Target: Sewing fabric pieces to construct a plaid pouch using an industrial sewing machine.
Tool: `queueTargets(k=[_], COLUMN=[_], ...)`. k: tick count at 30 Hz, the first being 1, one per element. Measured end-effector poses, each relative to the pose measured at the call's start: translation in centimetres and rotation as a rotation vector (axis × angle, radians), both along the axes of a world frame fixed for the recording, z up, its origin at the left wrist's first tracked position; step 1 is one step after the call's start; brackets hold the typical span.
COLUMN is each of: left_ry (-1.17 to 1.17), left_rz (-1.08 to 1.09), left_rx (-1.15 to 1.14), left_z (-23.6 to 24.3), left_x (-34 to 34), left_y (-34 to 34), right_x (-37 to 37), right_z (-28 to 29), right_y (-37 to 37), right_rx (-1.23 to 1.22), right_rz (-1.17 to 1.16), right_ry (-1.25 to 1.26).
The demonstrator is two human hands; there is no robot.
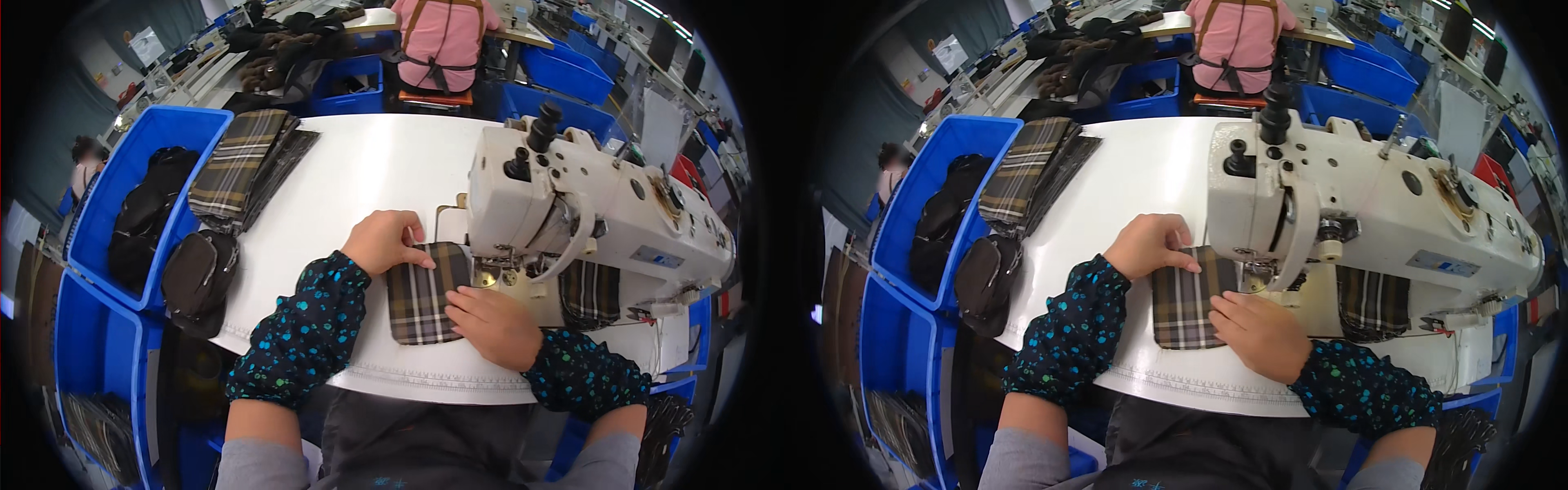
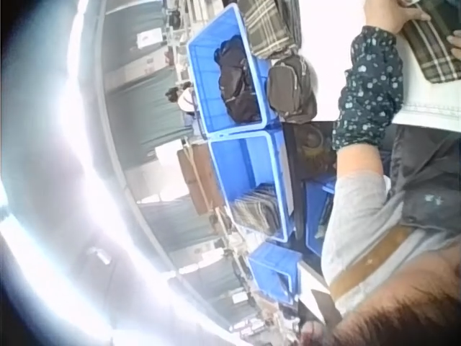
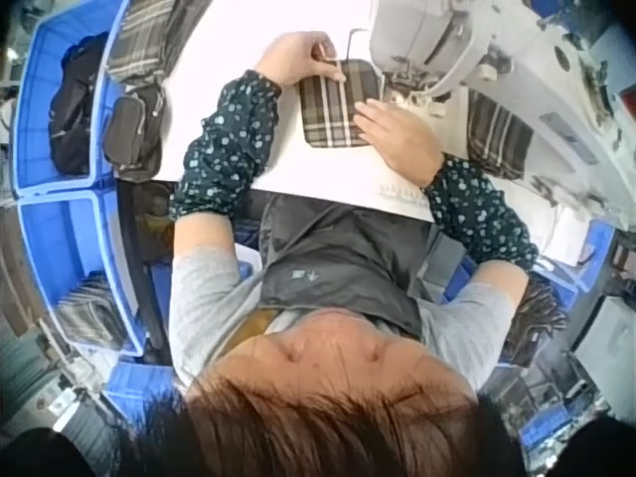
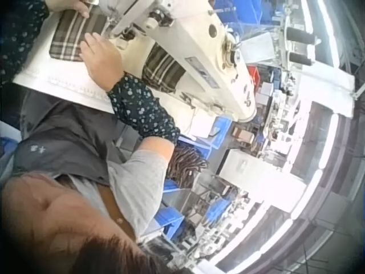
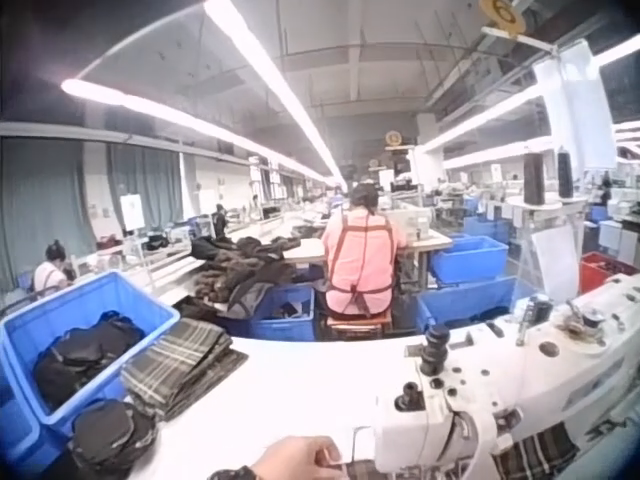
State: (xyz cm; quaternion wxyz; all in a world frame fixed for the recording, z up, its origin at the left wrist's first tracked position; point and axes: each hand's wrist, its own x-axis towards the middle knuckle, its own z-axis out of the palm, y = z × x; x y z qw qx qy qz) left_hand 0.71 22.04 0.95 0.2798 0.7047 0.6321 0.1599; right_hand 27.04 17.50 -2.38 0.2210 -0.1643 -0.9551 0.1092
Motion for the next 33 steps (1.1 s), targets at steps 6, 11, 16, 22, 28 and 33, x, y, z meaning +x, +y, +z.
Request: queueTargets(k=[6,11,16,22,28,33], left_ry=[-0.009,0.152,0.484,0.699,0.594,0.234], left_rz=[0.082,0.226,0.527,0.978,0.870,0.962], left_rx=[0.125,0.503,0.852,0.590,0.749,0.814], left_z=[-0.6,-0.1,1.4,-0.9,-0.8,1.9], left_x=[0.4,-2.7,-15.1,-27.3,-27.0,-24.1], left_y=[-0.1,-4.1,-10.3,-16.4,-15.9,-17.7], right_x=[1.0,1.1,0.7,0.6,0.8,0.7], right_z=[1.3,0.8,0.8,0.7,0.3,0.1], right_y=[-0.3,-0.4,-0.5,-0.5,-0.3,-0.2], right_rx=[0.139,0.155,0.152,0.177,0.188,0.178], right_rz=[-0.060,-0.062,-0.073,-0.064,-0.051,-0.045], right_ry=[-0.086,-0.075,-0.061,-0.079,-0.052,-0.031])
